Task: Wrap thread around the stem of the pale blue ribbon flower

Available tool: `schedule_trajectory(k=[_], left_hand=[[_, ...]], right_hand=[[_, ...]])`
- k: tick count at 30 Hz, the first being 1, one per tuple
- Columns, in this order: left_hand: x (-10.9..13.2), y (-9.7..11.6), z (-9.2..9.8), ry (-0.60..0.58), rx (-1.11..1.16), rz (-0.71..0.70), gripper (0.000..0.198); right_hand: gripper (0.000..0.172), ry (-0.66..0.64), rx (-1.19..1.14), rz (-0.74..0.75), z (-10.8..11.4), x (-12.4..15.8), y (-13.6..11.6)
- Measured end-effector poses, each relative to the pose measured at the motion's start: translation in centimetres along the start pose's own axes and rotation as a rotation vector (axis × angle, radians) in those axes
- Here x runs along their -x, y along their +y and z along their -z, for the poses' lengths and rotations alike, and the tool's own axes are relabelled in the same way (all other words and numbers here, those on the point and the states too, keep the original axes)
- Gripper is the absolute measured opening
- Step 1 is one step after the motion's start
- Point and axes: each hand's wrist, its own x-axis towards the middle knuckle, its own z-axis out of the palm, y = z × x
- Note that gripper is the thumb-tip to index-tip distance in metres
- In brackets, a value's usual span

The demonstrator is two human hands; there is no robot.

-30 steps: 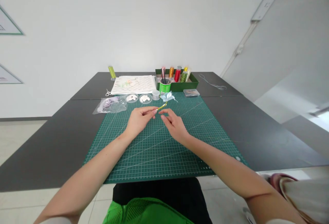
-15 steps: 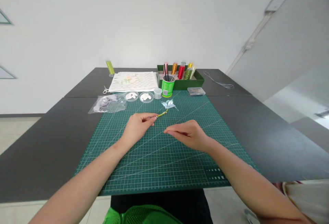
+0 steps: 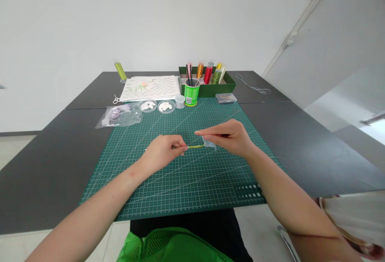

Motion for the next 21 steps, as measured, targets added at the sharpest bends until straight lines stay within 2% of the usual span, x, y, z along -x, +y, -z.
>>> schedule_trajectory(k=[6, 13, 21], left_hand=[[0.6, 0.3, -0.7, -0.039, -0.148, -0.132, 0.011], [0.8, 0.7, -1.1, -0.056, -0.195, -0.213, 0.012], [1.0, 0.8, -0.9, 0.026, -0.121, -0.260, 0.009]], right_hand=[[0.021, 0.075, 0.006, -0.103, 0.4, -0.4, 1.1], [0.021, 0.085, -0.022, -0.167, 0.0, -0.9, 3.2], [0.025, 0.071, 0.002, -0.245, -0.5, -1.2, 5.3]])
